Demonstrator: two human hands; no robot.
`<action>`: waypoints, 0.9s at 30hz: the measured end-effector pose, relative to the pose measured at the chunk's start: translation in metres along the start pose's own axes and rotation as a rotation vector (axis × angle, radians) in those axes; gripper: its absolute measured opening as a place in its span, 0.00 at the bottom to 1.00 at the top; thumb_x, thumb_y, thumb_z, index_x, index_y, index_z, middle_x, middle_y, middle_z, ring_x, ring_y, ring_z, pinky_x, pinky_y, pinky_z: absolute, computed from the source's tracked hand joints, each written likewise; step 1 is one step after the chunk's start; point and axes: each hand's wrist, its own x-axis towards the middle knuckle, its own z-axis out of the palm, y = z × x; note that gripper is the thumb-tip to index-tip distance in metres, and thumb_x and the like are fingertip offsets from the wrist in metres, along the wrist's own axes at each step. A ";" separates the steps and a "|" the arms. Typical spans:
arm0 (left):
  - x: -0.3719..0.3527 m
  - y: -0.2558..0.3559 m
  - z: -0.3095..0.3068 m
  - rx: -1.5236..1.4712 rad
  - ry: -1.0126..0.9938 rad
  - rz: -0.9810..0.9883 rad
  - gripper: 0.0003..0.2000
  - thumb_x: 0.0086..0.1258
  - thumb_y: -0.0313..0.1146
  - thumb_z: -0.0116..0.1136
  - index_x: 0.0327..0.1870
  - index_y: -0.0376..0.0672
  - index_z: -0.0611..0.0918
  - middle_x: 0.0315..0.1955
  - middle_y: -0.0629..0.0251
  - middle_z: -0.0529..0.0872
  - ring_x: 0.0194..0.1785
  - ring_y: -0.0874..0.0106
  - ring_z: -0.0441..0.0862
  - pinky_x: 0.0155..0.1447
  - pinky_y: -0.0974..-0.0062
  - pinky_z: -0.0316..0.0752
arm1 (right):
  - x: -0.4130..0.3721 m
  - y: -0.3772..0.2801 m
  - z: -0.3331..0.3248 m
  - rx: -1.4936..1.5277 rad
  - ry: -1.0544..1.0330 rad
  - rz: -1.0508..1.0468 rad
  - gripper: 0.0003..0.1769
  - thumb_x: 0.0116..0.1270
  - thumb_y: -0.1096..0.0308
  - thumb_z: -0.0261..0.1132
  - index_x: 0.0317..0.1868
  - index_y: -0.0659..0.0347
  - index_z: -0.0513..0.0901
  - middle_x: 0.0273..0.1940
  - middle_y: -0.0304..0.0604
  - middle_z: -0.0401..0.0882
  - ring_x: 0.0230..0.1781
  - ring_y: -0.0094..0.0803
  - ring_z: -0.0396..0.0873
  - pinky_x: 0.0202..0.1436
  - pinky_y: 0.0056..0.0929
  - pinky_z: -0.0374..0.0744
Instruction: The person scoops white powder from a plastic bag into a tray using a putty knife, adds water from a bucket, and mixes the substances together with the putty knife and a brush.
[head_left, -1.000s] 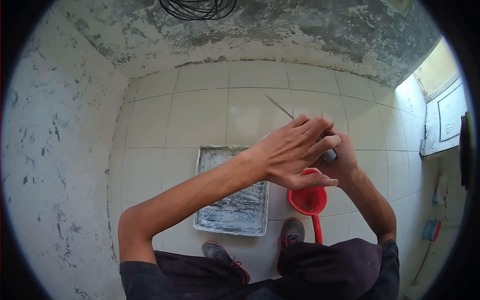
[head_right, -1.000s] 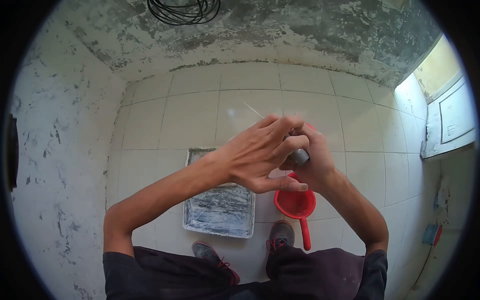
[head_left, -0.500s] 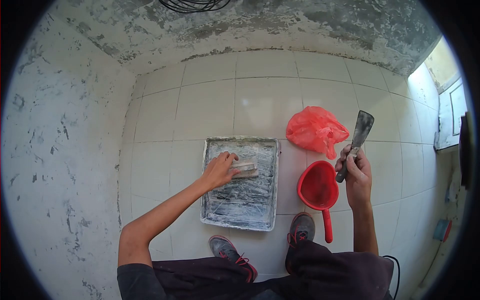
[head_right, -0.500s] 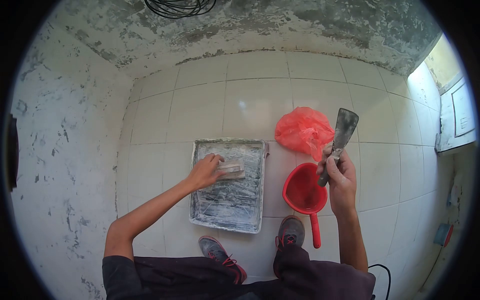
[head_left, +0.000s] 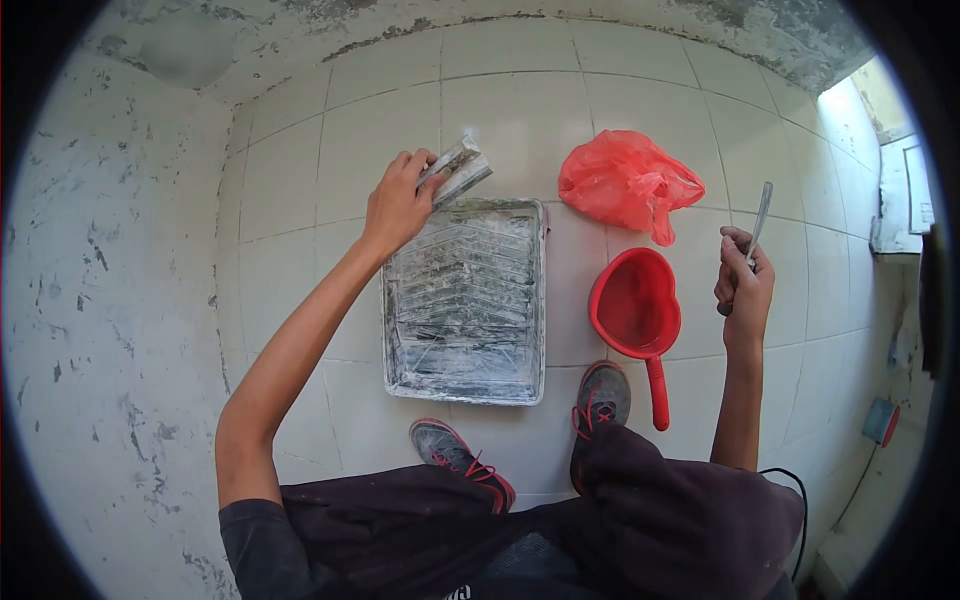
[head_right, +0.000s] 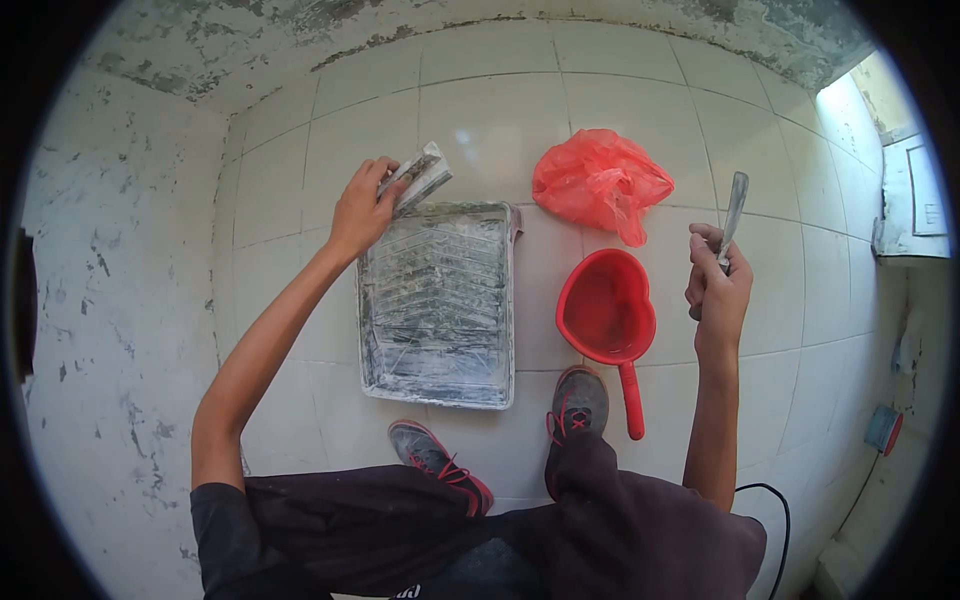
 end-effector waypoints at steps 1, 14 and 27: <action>0.018 -0.002 0.002 0.000 0.002 0.002 0.11 0.79 0.39 0.59 0.55 0.46 0.81 0.47 0.60 0.83 0.51 0.56 0.84 0.51 0.56 0.79 | -0.001 0.002 0.000 0.001 0.001 -0.003 0.13 0.75 0.64 0.69 0.52 0.63 0.86 0.18 0.24 0.62 0.14 0.12 0.54 0.18 0.20 0.52; 0.095 -0.013 0.129 0.009 -0.182 0.035 0.10 0.76 0.41 0.64 0.52 0.51 0.86 0.46 0.61 0.84 0.55 0.58 0.83 0.56 0.57 0.80 | 0.005 0.011 -0.024 -0.008 -0.038 0.049 0.12 0.73 0.66 0.69 0.52 0.63 0.86 0.21 0.24 0.66 0.14 0.12 0.59 0.17 0.19 0.55; 0.035 0.215 0.137 -0.639 0.167 0.093 0.23 0.75 0.52 0.69 0.47 0.38 0.78 0.41 0.67 0.83 0.37 0.71 0.80 0.42 0.68 0.78 | 0.033 0.011 0.013 -0.284 -0.013 -0.222 0.14 0.69 0.66 0.74 0.51 0.65 0.88 0.31 0.36 0.85 0.29 0.21 0.76 0.37 0.28 0.75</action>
